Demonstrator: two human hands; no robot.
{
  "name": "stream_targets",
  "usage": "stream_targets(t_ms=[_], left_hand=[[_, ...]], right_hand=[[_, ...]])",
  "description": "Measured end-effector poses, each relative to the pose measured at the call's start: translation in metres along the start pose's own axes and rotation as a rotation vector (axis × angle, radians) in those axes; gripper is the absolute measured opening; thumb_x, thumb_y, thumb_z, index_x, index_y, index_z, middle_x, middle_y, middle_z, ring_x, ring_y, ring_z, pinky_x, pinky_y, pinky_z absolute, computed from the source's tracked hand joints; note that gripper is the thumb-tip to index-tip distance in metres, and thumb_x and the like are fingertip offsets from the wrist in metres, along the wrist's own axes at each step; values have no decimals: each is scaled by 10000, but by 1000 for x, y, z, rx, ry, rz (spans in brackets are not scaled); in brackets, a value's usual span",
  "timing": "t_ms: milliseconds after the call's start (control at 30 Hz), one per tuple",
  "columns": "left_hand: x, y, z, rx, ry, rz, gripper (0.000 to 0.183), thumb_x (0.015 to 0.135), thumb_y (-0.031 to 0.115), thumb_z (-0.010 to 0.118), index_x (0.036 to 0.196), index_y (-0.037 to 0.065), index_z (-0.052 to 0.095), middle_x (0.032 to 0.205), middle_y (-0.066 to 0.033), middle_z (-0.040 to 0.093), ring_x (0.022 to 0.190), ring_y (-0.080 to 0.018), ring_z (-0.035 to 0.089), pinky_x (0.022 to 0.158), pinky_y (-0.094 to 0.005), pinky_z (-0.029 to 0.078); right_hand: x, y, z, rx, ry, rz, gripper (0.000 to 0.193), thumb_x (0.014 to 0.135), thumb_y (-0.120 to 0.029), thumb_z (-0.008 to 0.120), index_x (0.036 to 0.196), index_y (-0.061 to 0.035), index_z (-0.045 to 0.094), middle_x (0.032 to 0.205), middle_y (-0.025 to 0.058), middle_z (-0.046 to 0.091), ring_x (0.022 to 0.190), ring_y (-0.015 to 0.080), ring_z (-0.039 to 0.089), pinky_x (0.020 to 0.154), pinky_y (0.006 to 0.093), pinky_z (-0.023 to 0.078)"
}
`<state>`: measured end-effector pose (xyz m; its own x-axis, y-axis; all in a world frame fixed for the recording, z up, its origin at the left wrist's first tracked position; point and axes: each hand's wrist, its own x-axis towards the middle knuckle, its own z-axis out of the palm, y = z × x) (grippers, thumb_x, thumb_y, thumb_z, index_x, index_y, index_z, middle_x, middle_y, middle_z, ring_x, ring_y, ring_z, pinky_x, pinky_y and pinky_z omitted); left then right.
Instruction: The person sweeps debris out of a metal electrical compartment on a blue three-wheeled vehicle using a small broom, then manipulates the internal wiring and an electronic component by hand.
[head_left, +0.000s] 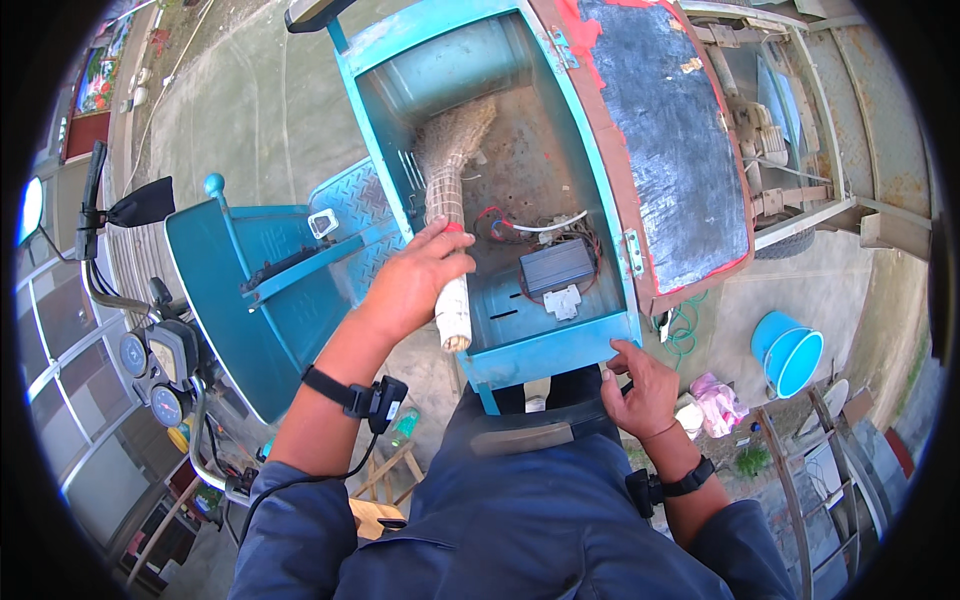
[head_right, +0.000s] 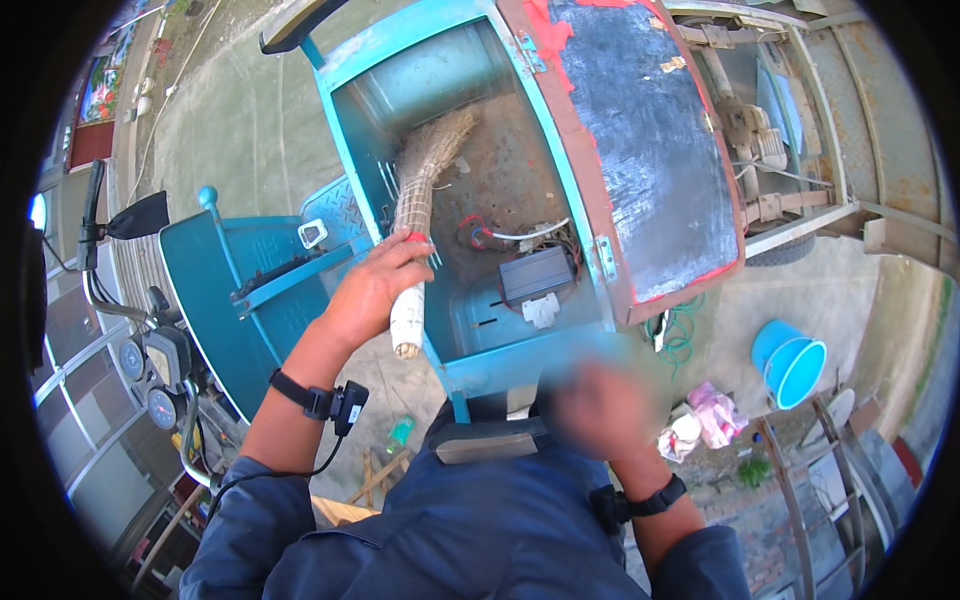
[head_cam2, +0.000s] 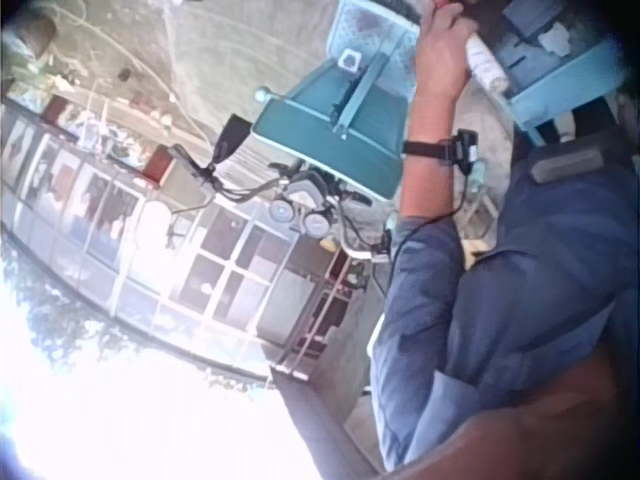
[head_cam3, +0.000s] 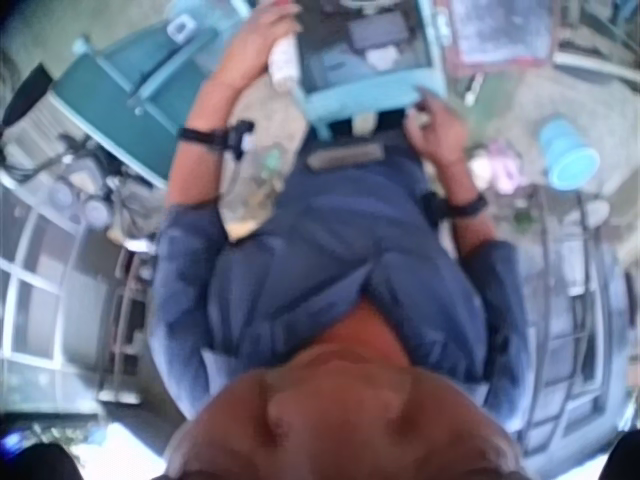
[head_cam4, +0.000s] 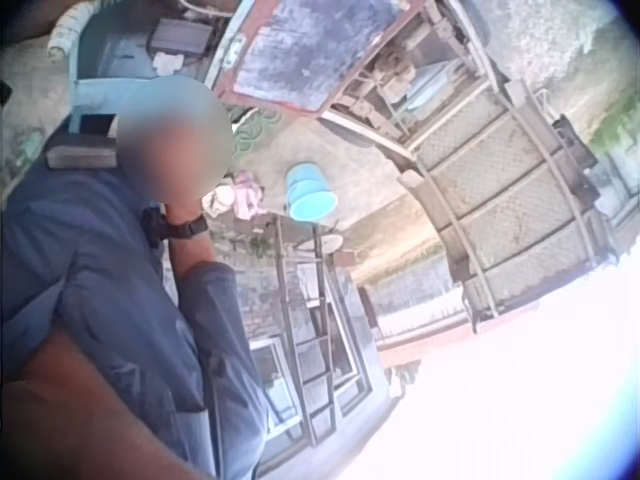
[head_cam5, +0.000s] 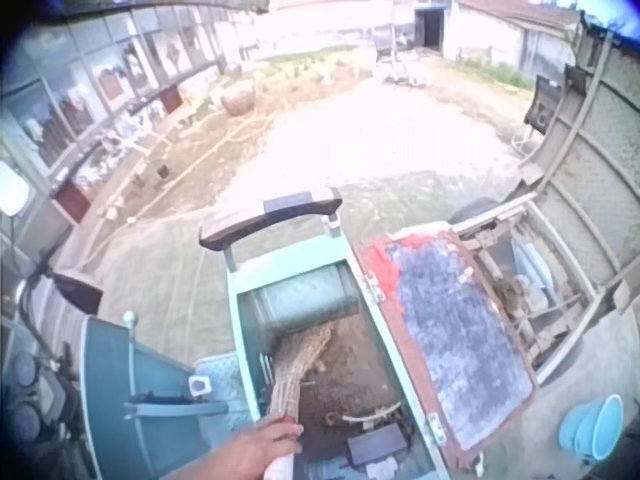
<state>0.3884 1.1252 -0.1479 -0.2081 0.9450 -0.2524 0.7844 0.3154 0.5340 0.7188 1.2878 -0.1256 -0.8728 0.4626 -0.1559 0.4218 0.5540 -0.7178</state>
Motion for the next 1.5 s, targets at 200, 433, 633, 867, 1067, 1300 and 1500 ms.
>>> stream_targets(t_ms=[200, 433, 633, 867, 1067, 1300, 1500], left_hand=[[9, 26, 4, -153, 14, 7, 360, 711, 67, 785, 1046, 141, 674, 1304, -65, 627, 1302, -373, 536, 1053, -417, 493], [9, 2, 16, 23, 33, -21, 397, 691, 26, 796, 1053, 133, 673, 1313, -79, 623, 1313, -378, 532, 1060, -440, 488], [11, 64, -10, -248, 25, -7, 377, 719, 63, 780, 1072, 138, 670, 1319, -87, 615, 1308, -363, 533, 1055, -416, 491], [32, 10, 14, 26, -13, 5, 396, 679, 50, 793, 1048, 126, 671, 1292, -83, 622, 1290, -384, 540, 1061, -432, 485], [13, 55, -5, -224, 41, 14, 403, 683, 24, 783, 1056, 125, 671, 1307, -96, 627, 1299, -391, 539, 1070, -471, 477], [37, 28, 10, -151, 54, 9, 394, 683, 21, 807, 1036, 121, 663, 1294, -94, 628, 1284, -386, 549, 1035, -461, 493], [24, 56, -16, -229, 49, 11, 397, 698, 11, 794, 1061, 108, 666, 1333, -93, 619, 1327, -387, 518, 1071, -442, 476]], right_hand=[[-1, 1, -1, -24, 20, -27, 462, 783, -60, 698, 1234, -60, 591, 815, 80, 701, 690, 251, 691, 610, 343, 544], [4, -4, 2, -16, 18, -46, 459, 781, -55, 697, 1228, -56, 592, 811, 76, 700, 679, 250, 689, 623, 343, 546], [-1, 3, 0, 8, -4, 2, 460, 776, -53, 696, 1224, -59, 593, 810, 76, 700, 675, 257, 685, 616, 343, 543], [3, -2, 1, 14, -5, -26, 454, 780, -53, 694, 1224, -59, 595, 808, 78, 699, 677, 251, 684, 607, 336, 539], [-1, 2, -4, 12, 3, -5, 450, 783, -51, 694, 1222, -54, 597, 808, 79, 699, 681, 251, 685, 609, 334, 539], [0, 0, 7, 61, 17, 115, 415, 776, -117, 729, 1177, -81, 629, 819, 71, 696, 706, 292, 678, 634, 383, 541], [-6, 4, 2, 24, 17, 122, 440, 771, -113, 730, 1196, -89, 620, 813, 68, 699, 694, 291, 678, 628, 381, 542]])
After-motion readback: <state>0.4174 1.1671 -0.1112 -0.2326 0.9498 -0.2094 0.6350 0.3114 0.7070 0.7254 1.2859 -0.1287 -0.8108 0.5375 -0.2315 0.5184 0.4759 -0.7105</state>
